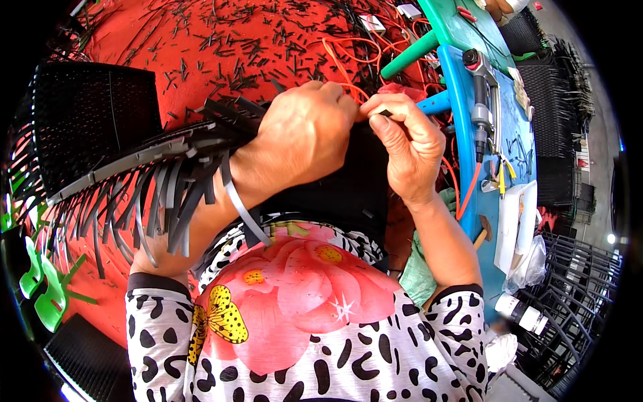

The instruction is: The person sits on the floor and assembles a black plastic chair by inserting black plastic strips into a frame. They use a pneumatic nail gun to secure the strips in place, repeatedly picking up strips and firing the tool.

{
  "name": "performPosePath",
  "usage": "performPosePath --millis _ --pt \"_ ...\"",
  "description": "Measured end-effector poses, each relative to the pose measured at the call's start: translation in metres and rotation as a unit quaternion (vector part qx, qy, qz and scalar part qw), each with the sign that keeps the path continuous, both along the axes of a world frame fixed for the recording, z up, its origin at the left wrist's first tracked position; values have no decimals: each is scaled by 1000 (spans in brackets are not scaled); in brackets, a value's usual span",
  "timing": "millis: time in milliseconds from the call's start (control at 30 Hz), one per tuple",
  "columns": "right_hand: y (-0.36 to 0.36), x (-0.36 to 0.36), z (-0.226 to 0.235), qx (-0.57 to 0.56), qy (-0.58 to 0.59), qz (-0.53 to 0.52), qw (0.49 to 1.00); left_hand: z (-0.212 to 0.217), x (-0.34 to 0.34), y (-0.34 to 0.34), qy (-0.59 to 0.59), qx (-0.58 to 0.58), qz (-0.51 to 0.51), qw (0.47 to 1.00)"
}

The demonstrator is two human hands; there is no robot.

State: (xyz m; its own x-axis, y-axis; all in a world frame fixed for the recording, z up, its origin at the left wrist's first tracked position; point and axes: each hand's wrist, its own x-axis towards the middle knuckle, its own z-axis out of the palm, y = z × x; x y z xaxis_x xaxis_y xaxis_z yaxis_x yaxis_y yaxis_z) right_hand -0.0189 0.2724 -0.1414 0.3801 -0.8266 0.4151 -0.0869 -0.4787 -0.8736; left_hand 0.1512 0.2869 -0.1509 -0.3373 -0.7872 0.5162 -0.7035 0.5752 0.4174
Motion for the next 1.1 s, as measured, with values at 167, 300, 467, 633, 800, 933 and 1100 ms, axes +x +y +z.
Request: performPosePath --millis 167,300,467,633,800,933,1100 --pt "15 1 4 84 0 -58 995 0 -3 12 -65 41 -9 997" --pt "19 5 10 222 -123 -51 966 2 4 4 -31 47 -45 997" --pt "20 -1 18 198 -138 -10 970 2 1 -2 -46 48 -5 998" --pt "18 0 35 172 -62 10 983 1 -1 -3 -66 21 3 998" --pt "-14 16 58 144 8 9 990 6 7 -6 -67 -17 11 998" --pt "-59 26 50 118 56 24 991 13 12 -10 -76 -15 9 997" --pt "-95 41 28 15 195 15 980 14 12 -12 -74 -32 8 997"
